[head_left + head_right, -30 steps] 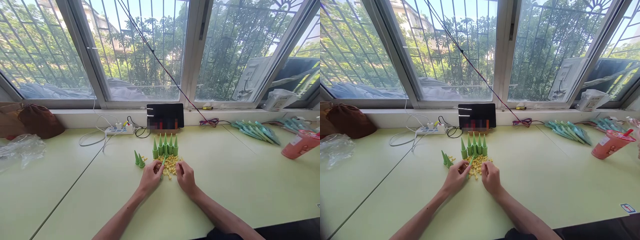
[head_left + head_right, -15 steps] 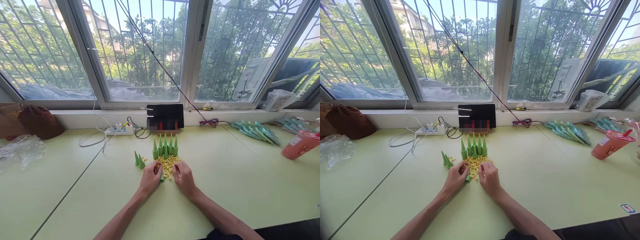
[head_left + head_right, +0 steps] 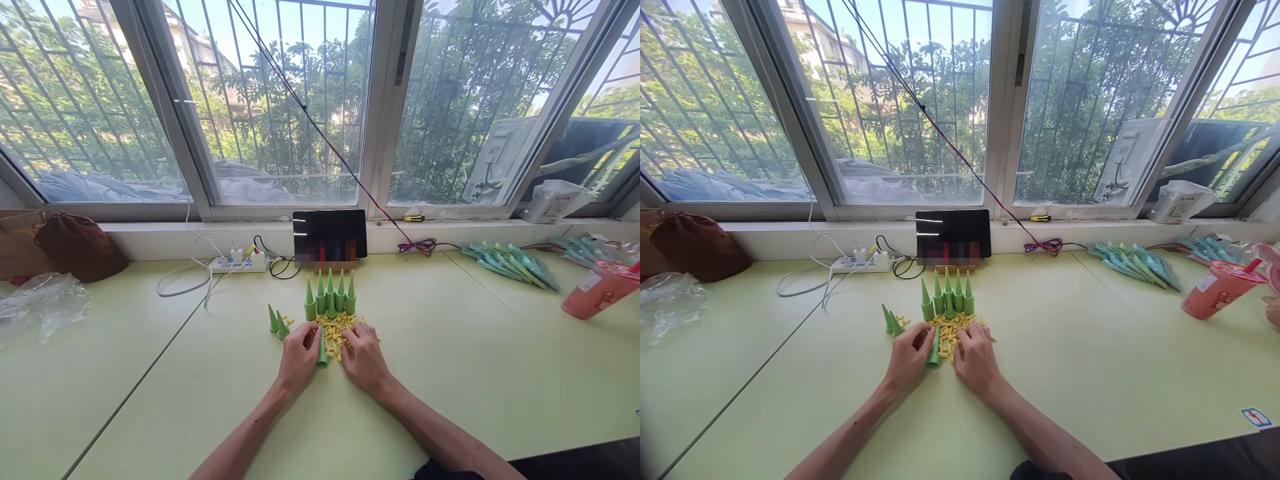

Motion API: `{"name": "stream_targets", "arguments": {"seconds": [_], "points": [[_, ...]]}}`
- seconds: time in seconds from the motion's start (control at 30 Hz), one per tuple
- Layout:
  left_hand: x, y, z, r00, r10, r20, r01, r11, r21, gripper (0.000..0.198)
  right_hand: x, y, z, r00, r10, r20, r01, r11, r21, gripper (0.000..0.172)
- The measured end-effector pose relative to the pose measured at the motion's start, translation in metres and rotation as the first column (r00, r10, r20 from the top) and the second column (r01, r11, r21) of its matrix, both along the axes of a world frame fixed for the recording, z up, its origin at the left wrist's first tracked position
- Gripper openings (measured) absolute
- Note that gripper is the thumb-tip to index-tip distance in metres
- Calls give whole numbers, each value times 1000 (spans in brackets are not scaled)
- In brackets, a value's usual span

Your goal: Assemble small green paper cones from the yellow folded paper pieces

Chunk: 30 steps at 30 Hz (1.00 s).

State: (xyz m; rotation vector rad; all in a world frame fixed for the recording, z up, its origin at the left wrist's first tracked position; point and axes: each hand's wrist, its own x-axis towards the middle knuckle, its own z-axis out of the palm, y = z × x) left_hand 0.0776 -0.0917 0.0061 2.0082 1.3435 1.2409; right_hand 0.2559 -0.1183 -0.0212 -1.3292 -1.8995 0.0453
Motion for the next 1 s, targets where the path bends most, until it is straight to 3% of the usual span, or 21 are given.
{"name": "stream_targets", "arguments": {"seconds": [0.5,0.77,1.0], "points": [[-1,-1,0,1000,-12,-3,12,1000,8,27,0,3,-7,999,-13,38,15,999,-45,16],[-1,-1,-1,999,-41,-20,43,996,80,30,-2,5,-6,998,32,-52,-28,996,80,17],[0,-2,2,990,-94,-110,111,981,160,30,-4,2,-1,984,161,-74,-144,969,199,18]]}}
